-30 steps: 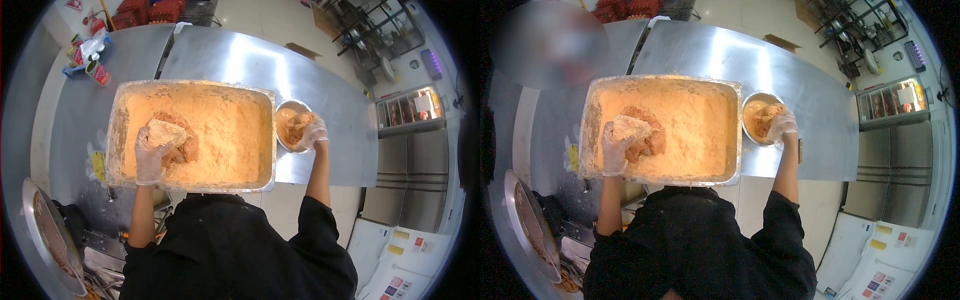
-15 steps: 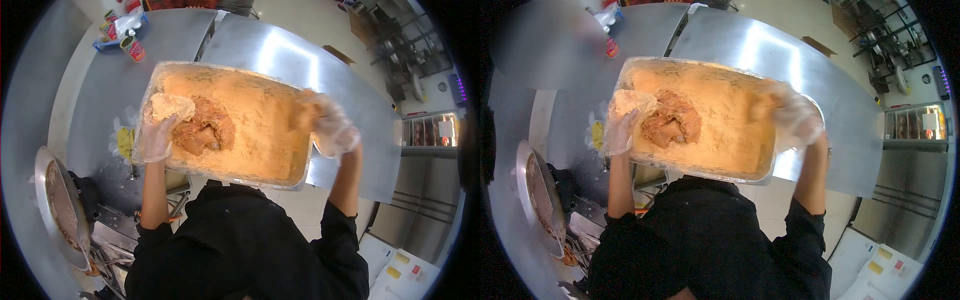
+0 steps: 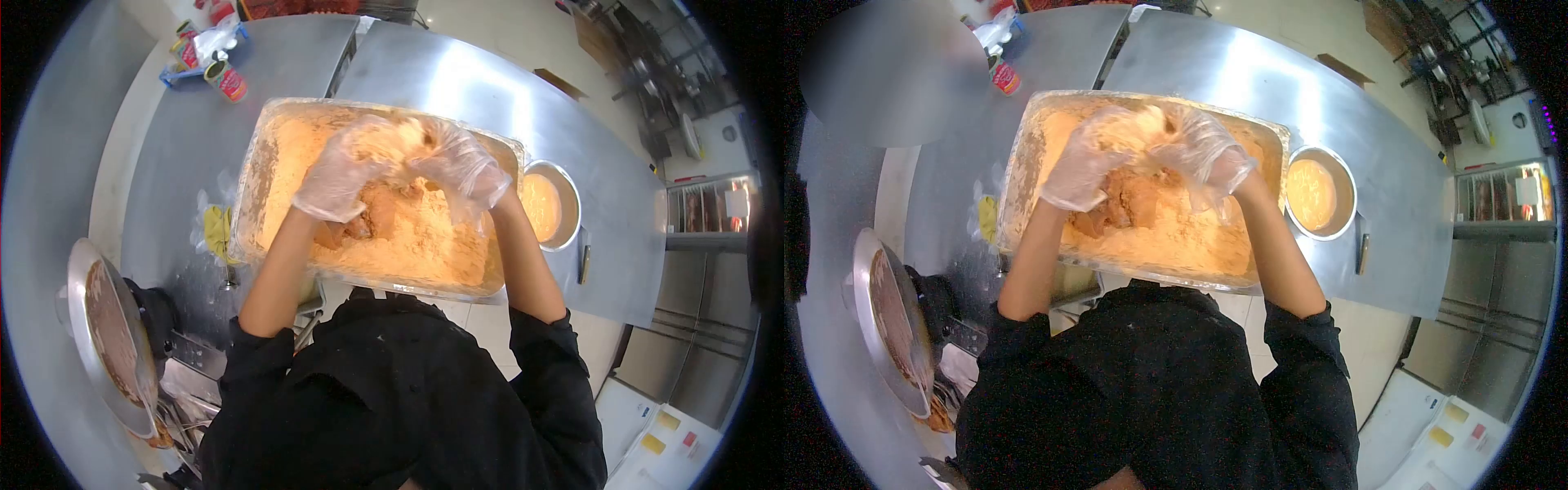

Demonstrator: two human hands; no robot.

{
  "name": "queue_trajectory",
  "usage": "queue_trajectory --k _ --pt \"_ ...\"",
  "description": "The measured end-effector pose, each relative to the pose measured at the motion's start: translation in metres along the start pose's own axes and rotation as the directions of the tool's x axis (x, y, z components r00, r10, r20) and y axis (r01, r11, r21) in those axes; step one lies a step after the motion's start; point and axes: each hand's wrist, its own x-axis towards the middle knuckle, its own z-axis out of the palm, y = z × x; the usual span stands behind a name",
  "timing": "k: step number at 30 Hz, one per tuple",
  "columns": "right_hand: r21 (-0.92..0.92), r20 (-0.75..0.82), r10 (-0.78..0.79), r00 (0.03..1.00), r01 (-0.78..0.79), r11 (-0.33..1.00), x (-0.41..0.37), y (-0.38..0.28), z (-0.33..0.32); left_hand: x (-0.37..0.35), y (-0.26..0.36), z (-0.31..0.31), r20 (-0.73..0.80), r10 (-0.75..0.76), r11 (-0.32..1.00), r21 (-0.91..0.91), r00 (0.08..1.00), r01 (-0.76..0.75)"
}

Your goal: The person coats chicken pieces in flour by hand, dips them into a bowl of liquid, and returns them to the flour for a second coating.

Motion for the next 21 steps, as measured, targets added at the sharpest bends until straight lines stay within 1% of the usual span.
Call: queue_trajectory --k 2,3,4,5,6,7,8,9,11,12,13,14,15,16,17,18,19,20,21 --pt "-0.037 -0.087 0.171 0.982 -0.174 0.984 -0.016 0.001 -0.014 0.02 0.013 0.018 0.045 0.063 0.996 0.056 0.997 -0.065" --pt "-0.048 -0.13 0.254 0.958 -0.262 0.964 -0.023 0.004 -0.022 0.034 0.018 0.024 0.031 -0.07 0.949 -0.306 0.997 0.076" --pt "-0.035 -0.216 0.279 0.936 -0.293 0.956 -0.028 0.014 -0.029 0.049 0.024 0.027 0.071 -0.2 0.755 -0.625 0.977 0.2" --pt "-0.011 -0.292 0.232 0.928 -0.245 0.969 -0.035 0.029 -0.038 0.057 0.029 0.026 0.111 -0.301 0.569 -0.776 0.947 0.272" --pt "0.007 -0.369 0.184 0.911 -0.195 0.981 -0.042 0.047 -0.048 0.064 0.034 0.025 0.15 -0.398 0.347 -0.889 0.905 0.3" --pt "0.019 -0.444 0.136 0.885 -0.143 0.99 -0.052 0.063 -0.06 0.07 0.039 0.022 0.148 -0.488 0.245 -0.923 0.86 0.297" --pt "-0.177 -0.44 0.001 0.898 -0.087 0.98 -0.067 0.079 -0.08 0.075 0.041 0.021 0.154 -0.573 0.142 -0.949 0.805 0.282" --pt "-0.368 -0.406 -0.131 0.905 -0.03 0.93 -0.084 0.095 -0.102 0.073 0.036 0.024 0.145 -0.572 0.145 -0.951 0.807 0.273" --pt "-0.293 -0.495 0.035 0.868 -0.205 0.934 -0.1 0.096 -0.123 0.056 0.012 0.033 0.128 -0.57 0.147 -0.956 0.811 0.253" --pt "-0.002 -0.559 0.334 0.759 -0.404 0.915 -0.108 0.081 -0.135 0.049 0.004 0.037 0.142 -0.6 0.229 -0.913 0.787 0.339" --pt "0.293 -0.531 0.607 0.591 -0.544 0.786 -0.115 0.072 -0.146 0.041 0.0 0.04 0.148 -0.627 0.306 -0.856 0.765 0.416" --pt "0.416 -0.565 0.52 0.64 -0.324 0.85 -0.127 0.117 -0.158 0.036 0.0 0.044 0.149 -0.653 0.375 -0.788 0.743 0.488" --pt "0.082 -0.626 0.277 0.729 -0.292 0.953 -0.135 0.163 -0.171 0.036 0.005 0.047 0.221 -0.714 0.279 -0.78 0.664 0.56" --pt "-0.262 -0.592 0.028 0.805 -0.225 0.938 -0.141 0.206 -0.184 0.035 0.011 0.05 0.291 -0.765 0.178 -0.762 0.575 0.622" --pt "-0.161 -0.617 0.222 0.755 -0.397 0.903 -0.139 0.195 -0.183 0.032 0.015 0.051 0.359 -0.804 0.071 -0.734 0.474 0.675" --pt "-0.062 -0.617 0.407 0.673 -0.558 0.828 -0.136 0.181 -0.18 0.02 0.006 0.061 0.324 -0.737 0.223 -0.712 0.593 0.666" --pt "-0.146 -0.595 0.27 0.757 -0.433 0.89 -0.135 0.213 -0.18 0.003 -0.011 0.077 0.293 -0.652 0.37 -0.682 0.699 0.631" --pt "-0.225 -0.558 0.126 0.82 -0.296 0.928 -0.129 0.272 -0.174 -0.002 -0.011 0.082 0.254 -0.563 0.57 -0.569 0.786 0.592" --pt "-0.316 -0.539 0.077 0.839 -0.286 0.905 -0.128 0.282 -0.17 -0.008 -0.012 0.086 0.21 -0.465 0.742 -0.437 0.86 0.509"
